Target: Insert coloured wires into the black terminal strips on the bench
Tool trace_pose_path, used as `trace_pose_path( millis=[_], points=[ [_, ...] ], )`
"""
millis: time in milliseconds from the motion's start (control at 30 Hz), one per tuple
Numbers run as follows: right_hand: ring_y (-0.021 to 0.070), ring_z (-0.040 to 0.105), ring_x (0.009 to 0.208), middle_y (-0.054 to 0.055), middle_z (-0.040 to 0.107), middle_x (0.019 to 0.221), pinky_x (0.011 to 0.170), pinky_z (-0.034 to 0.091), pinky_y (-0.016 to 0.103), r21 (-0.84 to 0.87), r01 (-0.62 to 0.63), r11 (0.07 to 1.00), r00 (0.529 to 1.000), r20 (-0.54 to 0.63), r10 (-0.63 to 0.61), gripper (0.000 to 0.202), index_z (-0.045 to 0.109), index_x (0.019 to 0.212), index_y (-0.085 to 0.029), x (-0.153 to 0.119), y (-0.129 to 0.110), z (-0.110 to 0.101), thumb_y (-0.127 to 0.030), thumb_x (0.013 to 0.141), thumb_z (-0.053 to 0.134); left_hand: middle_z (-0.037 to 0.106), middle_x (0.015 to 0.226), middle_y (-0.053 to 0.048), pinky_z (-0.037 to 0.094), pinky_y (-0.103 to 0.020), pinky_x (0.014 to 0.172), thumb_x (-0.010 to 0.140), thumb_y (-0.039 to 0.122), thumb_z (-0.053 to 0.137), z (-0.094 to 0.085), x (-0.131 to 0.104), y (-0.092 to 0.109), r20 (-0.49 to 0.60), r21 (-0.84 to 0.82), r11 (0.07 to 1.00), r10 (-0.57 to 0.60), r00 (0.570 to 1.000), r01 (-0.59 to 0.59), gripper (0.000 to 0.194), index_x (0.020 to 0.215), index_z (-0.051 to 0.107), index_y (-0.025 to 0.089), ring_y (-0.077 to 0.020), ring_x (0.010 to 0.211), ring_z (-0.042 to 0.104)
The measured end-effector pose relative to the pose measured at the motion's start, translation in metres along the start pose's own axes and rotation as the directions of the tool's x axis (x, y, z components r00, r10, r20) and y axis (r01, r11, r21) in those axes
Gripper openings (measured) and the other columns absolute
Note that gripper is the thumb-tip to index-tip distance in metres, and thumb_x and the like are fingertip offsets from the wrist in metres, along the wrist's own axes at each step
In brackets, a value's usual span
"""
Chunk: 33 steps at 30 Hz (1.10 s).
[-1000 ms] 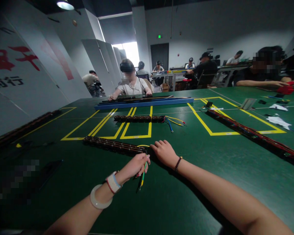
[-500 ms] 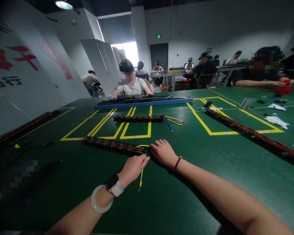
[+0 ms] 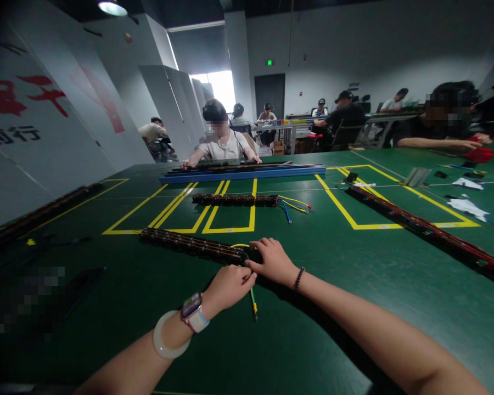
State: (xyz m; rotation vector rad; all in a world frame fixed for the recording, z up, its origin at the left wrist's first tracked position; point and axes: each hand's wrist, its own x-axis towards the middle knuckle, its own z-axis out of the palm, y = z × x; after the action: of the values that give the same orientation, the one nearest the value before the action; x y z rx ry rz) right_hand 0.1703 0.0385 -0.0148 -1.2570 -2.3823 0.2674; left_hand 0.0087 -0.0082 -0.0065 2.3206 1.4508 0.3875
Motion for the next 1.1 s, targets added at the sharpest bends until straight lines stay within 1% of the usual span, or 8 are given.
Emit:
trace_pose_path(
  millis=[167,267,367,467,700,833,967,1100],
  points=[
    [0.0176,0.052,0.087,0.007,0.057,0.096,0.078,0.038,0.028,0.050,-0.040,0.998,0.999,0.025,0.039,0.034,0.058,0.108,-0.016,0.001,-0.001,0.000,-0.037,0.082,0.058,0.062,0.066,-0.007,0.034,-0.024,0.061,0.086,0.039,0.040,-0.002,0.001,0.002,-0.012,-0.067,0.996,-0.055,0.998,0.054,0.034,0.071,0.062,0.017,-0.0159,0.062,0.056],
    [0.0153,0.053,0.083,0.006,0.057,0.093,0.074,0.038,0.026,0.034,-0.023,0.999,0.999,0.043,0.022,0.026,0.058,0.104,-0.016,0.001,-0.002,0.001,-0.034,0.086,0.052,0.062,0.068,-0.005,0.032,-0.023,0.058,0.086,0.037,0.042,-0.003,0.001,0.003,-0.005,-0.099,0.993,-0.065,0.998,0.064,0.029,0.075,0.061,0.018,-0.0145,0.060,0.055],
    [0.0148,0.054,0.082,0.005,0.057,0.092,0.075,0.037,0.026,-0.007,0.009,1.000,0.999,0.042,-0.009,0.022,0.059,0.103,-0.016,0.000,-0.003,0.001,-0.030,0.089,0.048,0.061,0.070,-0.004,0.030,-0.022,0.055,0.087,0.036,0.041,-0.004,0.001,0.002,-0.016,-0.130,0.990,-0.062,0.998,0.060,0.026,0.081,0.059,0.019,-0.0139,0.059,0.054],
    [0.0142,0.055,0.081,0.005,0.058,0.091,0.074,0.037,0.026,-0.010,0.019,1.000,0.999,0.043,-0.019,0.021,0.058,0.102,-0.016,0.001,-0.002,0.002,-0.028,0.091,0.046,0.061,0.069,-0.002,0.028,-0.022,0.054,0.088,0.037,0.039,-0.004,0.001,0.001,-0.014,-0.164,0.985,-0.061,0.998,0.058,0.026,0.086,0.058,0.019,-0.0132,0.058,0.053],
    [0.0138,0.055,0.081,0.004,0.060,0.091,0.070,0.038,0.024,0.087,0.008,0.996,1.000,0.015,-0.009,0.014,0.057,0.098,-0.016,0.001,0.001,0.005,-0.023,0.089,0.048,0.060,0.069,-0.002,0.027,-0.022,0.052,0.089,0.040,0.035,-0.006,0.000,0.002,0.003,-0.199,0.979,-0.043,0.999,0.042,0.029,0.095,0.055,0.020,-0.0141,0.058,0.053],
    [0.0131,0.055,0.078,0.003,0.059,0.089,0.068,0.037,0.023,0.079,0.020,0.997,1.000,-0.001,-0.020,0.012,0.057,0.097,-0.016,0.001,-0.001,0.004,-0.020,0.088,0.049,0.059,0.067,-0.001,0.028,-0.022,0.052,0.089,0.040,0.034,-0.005,0.001,0.000,-0.002,-0.260,0.965,-0.048,0.999,0.046,0.029,0.095,0.054,0.020,-0.0130,0.057,0.053],
    [0.0129,0.054,0.077,0.003,0.059,0.088,0.068,0.035,0.024,0.030,0.052,0.998,0.998,-0.027,-0.051,0.011,0.057,0.096,-0.017,0.000,-0.001,0.003,-0.018,0.088,0.050,0.056,0.063,0.001,0.032,-0.021,0.050,0.089,0.044,0.032,0.002,0.004,-0.004,0.022,-0.377,0.925,-0.055,0.998,0.059,0.031,0.092,0.051,0.019,-0.0111,0.052,0.052],
    [0.0129,0.053,0.075,0.003,0.059,0.087,0.066,0.034,0.024,0.012,0.080,0.997,0.996,-0.045,-0.080,0.011,0.058,0.096,-0.017,-0.001,-0.001,0.003,-0.018,0.088,0.051,0.053,0.061,0.004,0.034,-0.019,0.042,0.088,0.049,0.030,0.010,0.008,-0.008,0.104,-0.567,0.816,-0.061,0.993,0.110,0.034,0.088,0.045,0.018,-0.0074,0.040,0.046]
  ],
)
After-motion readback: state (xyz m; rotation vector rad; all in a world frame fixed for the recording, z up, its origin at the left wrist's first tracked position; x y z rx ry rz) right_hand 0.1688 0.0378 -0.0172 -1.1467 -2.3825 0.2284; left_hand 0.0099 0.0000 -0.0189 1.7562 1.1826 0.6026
